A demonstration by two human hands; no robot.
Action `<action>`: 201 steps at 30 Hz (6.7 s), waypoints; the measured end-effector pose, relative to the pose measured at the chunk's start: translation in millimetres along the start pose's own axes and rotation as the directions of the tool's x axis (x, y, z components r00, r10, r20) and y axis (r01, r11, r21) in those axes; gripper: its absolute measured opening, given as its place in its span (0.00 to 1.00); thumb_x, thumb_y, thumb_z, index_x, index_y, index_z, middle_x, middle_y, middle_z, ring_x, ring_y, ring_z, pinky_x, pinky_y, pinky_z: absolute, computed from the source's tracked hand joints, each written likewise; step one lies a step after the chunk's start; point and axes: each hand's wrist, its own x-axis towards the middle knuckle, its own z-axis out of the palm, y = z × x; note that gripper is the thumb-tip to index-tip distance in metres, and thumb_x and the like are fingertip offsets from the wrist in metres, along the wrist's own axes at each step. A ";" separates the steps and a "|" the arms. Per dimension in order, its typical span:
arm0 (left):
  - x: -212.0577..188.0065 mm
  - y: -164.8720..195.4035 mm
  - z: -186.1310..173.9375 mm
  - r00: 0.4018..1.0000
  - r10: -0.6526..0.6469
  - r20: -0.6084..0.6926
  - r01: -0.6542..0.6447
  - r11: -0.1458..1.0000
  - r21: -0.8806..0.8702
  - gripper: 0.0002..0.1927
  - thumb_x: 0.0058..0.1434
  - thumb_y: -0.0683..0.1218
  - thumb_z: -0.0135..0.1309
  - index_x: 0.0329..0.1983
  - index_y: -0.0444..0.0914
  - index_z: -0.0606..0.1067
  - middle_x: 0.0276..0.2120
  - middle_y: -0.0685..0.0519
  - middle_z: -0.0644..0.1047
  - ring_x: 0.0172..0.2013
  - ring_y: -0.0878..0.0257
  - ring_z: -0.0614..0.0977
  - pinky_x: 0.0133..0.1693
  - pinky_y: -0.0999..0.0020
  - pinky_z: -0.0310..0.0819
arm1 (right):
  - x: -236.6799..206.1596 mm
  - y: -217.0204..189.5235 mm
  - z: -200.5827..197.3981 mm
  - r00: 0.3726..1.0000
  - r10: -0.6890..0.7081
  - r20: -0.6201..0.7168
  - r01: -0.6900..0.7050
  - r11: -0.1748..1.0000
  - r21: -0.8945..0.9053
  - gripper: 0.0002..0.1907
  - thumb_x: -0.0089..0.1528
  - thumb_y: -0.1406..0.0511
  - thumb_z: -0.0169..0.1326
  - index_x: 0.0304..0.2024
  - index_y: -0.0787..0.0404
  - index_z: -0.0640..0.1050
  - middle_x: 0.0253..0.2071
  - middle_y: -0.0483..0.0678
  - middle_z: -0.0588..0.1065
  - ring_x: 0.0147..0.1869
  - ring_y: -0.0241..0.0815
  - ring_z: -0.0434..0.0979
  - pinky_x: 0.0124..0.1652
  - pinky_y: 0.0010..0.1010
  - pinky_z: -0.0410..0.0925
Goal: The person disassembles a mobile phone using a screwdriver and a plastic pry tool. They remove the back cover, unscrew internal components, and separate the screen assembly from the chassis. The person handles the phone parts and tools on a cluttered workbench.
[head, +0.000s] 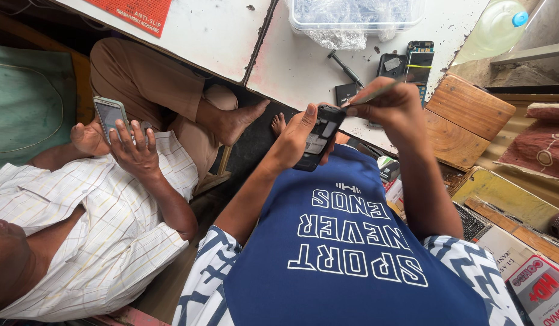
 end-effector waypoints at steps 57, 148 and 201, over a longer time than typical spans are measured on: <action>35.5 -18.4 -28.8 0.971 0.016 -0.240 -0.126 0.886 -0.447 0.35 0.77 0.66 0.28 0.61 0.34 0.71 0.34 0.46 0.78 0.32 0.63 0.81 0.36 0.68 0.80 | -27.5 -0.1 65.6 0.942 -0.258 0.213 0.333 0.793 -0.511 0.28 0.57 0.73 0.68 0.59 0.56 0.77 0.58 0.46 0.78 0.63 0.44 0.79 0.61 0.33 0.74; 13.5 -7.6 -41.0 0.956 0.046 -0.291 -0.168 0.896 -0.410 0.37 0.74 0.68 0.29 0.62 0.33 0.70 0.30 0.47 0.77 0.27 0.61 0.81 0.30 0.63 0.81 | 30.5 50.5 46.9 0.987 -0.136 -0.087 -0.025 0.404 -0.914 0.16 0.65 0.61 0.65 0.47 0.66 0.79 0.45 0.58 0.75 0.45 0.60 0.78 0.43 0.46 0.71; -18.7 16.0 -7.1 0.997 -0.042 0.060 0.058 0.957 -0.284 0.33 0.73 0.65 0.30 0.64 0.36 0.63 0.48 0.33 0.79 0.40 0.52 0.88 0.35 0.65 0.85 | 29.8 -11.6 21.9 0.971 0.151 0.186 -0.143 0.988 -0.054 0.11 0.72 0.67 0.55 0.51 0.69 0.82 0.43 0.48 0.81 0.46 0.30 0.79 0.47 0.21 0.71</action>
